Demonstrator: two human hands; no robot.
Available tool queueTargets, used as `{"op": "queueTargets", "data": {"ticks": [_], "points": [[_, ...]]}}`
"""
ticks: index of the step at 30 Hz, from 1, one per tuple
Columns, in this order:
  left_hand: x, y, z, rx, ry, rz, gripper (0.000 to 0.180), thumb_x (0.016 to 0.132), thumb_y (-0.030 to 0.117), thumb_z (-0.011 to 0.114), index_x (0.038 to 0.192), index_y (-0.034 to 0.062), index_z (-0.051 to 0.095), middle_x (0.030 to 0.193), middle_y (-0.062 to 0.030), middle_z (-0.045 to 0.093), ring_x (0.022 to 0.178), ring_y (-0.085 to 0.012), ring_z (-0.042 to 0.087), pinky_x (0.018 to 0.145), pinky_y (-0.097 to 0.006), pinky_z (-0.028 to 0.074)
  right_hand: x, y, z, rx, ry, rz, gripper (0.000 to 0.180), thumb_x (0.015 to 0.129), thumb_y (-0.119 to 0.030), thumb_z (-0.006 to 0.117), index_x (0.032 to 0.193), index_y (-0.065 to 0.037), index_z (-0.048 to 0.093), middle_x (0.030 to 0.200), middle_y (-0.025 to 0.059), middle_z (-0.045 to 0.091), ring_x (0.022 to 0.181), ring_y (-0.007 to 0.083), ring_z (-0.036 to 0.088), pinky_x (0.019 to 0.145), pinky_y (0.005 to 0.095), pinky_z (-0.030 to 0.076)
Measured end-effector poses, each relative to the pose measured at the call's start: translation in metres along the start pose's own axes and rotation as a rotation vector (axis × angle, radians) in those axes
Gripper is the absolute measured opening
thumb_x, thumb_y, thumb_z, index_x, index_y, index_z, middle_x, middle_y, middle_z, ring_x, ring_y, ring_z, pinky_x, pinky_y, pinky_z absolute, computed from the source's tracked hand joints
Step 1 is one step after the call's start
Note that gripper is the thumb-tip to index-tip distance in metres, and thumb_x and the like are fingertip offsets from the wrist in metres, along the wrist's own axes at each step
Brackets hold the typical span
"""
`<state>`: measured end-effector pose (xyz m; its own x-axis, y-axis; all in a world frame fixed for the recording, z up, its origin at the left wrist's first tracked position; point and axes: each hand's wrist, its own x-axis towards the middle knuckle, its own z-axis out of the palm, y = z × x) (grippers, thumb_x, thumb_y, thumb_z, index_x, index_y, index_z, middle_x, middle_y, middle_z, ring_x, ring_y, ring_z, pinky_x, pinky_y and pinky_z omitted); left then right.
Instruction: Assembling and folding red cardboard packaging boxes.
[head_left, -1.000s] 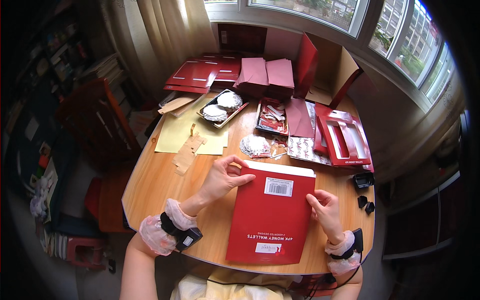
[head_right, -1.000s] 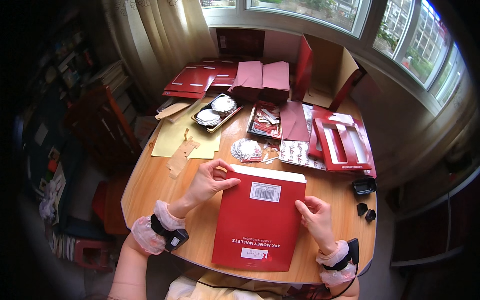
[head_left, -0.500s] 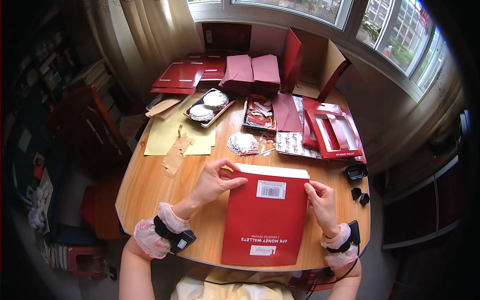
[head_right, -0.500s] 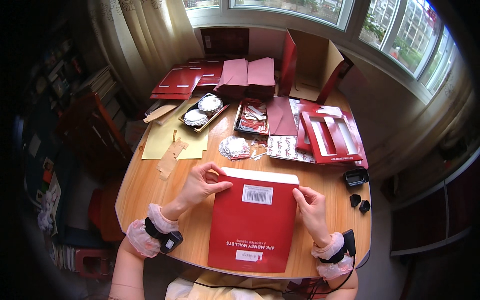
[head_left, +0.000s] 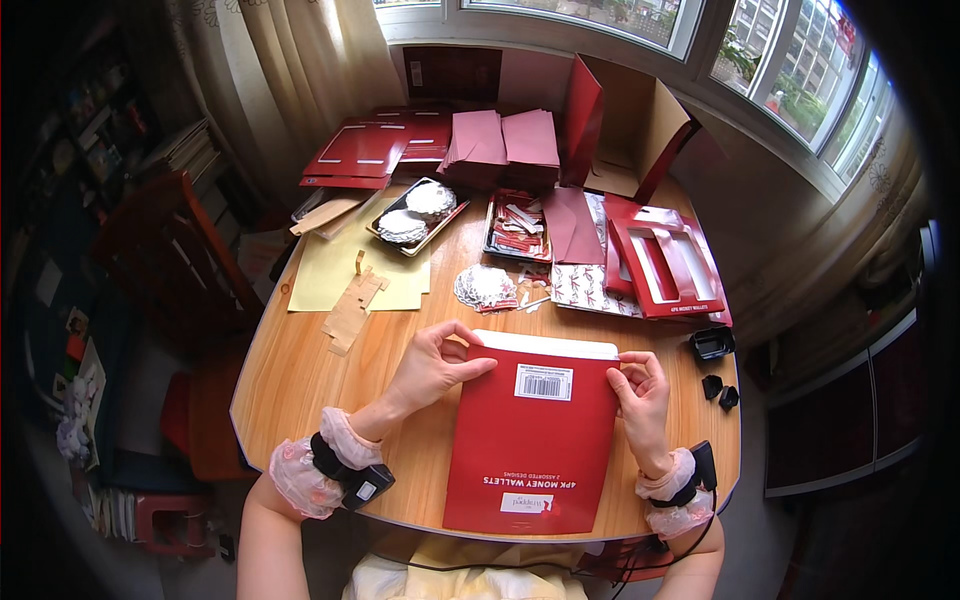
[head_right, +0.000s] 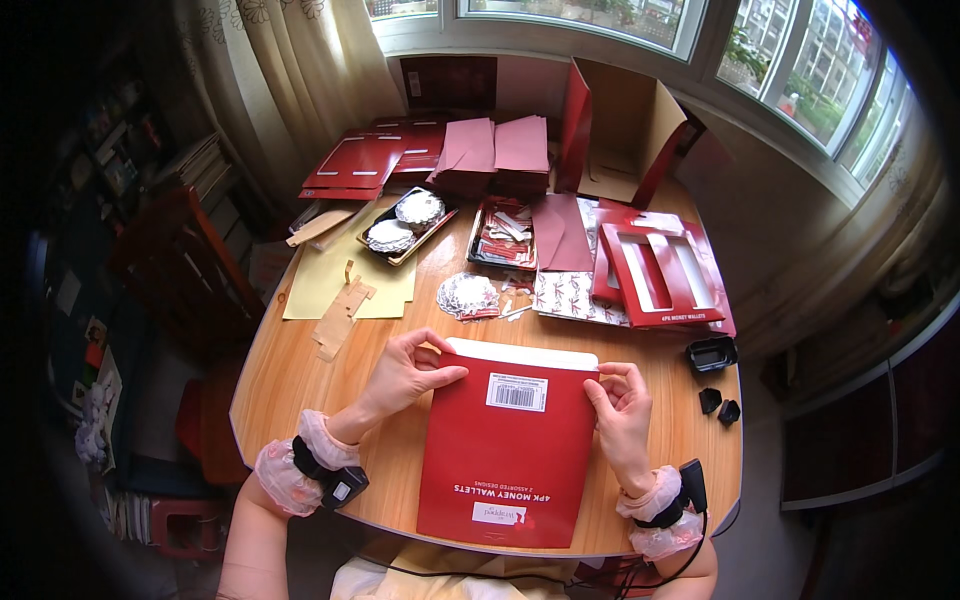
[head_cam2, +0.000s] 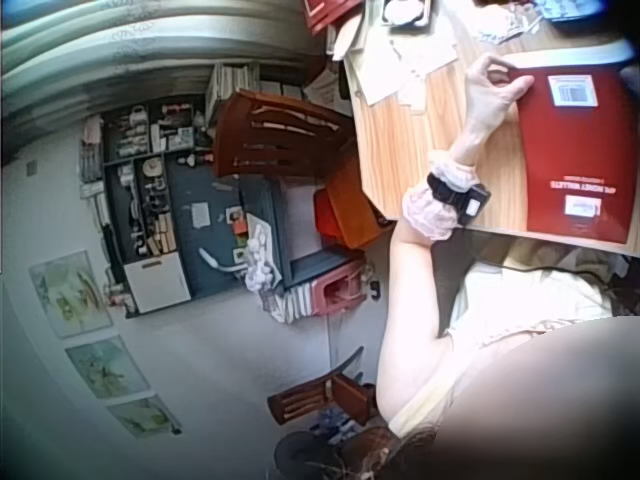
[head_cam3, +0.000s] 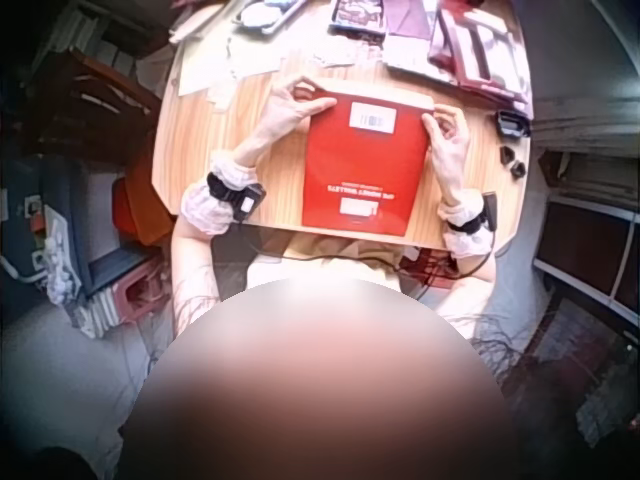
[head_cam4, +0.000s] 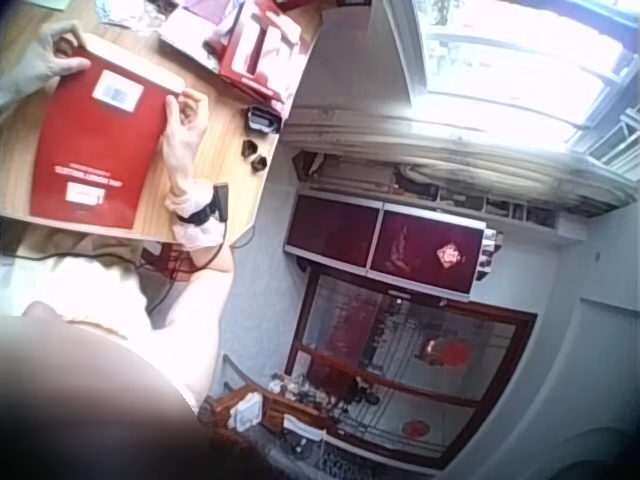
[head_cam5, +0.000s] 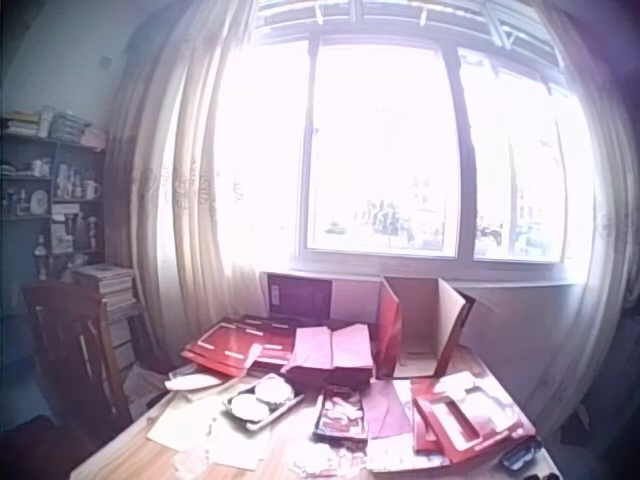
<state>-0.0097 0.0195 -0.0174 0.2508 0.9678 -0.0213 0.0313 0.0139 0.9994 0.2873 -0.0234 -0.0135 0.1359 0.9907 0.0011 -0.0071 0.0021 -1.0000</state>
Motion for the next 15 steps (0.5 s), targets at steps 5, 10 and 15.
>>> {"op": "queueTargets", "data": {"ticks": [5,10,15], "points": [[0.002,-0.008,-0.003,-0.057,0.001,-0.004,0.021,0.085,0.006,0.076,0.097,0.001,0.06,0.086,-0.0127,0.073,0.077,-0.0133,0.071,0.065,-0.022,0.056,0.003,-0.001,-0.003,0.01,-0.048,0.007,0.016,0.094,-0.005,0.064,0.108,-0.005,0.055,0.085,0.0013,0.065,0.065,0.0008,0.057,0.044,0.0147,0.034],[0.005,-0.005,-0.008,-0.086,-0.052,-0.09,0.017,0.088,0.009,0.074,0.098,0.0015,0.062,0.088,-0.0128,0.073,0.078,-0.0128,0.07,0.065,-0.022,0.056,0.01,-0.005,-0.016,0.128,-0.198,0.178,0.012,0.095,-0.008,0.064,0.104,-0.006,0.056,0.086,-0.0001,0.065,0.061,-0.0001,0.054,0.043,0.0144,0.032],[0.004,0.004,-0.01,-0.038,-0.108,-0.162,0.018,0.089,0.012,0.074,0.098,0.0009,0.063,0.09,-0.0136,0.074,0.08,-0.0129,0.07,0.066,-0.024,0.055,0.012,-0.006,-0.023,0.174,-0.276,0.278,0.01,0.095,-0.009,0.063,0.101,-0.008,0.056,0.085,-0.002,0.064,0.06,-0.0009,0.052,0.045,0.0145,0.033]]}}
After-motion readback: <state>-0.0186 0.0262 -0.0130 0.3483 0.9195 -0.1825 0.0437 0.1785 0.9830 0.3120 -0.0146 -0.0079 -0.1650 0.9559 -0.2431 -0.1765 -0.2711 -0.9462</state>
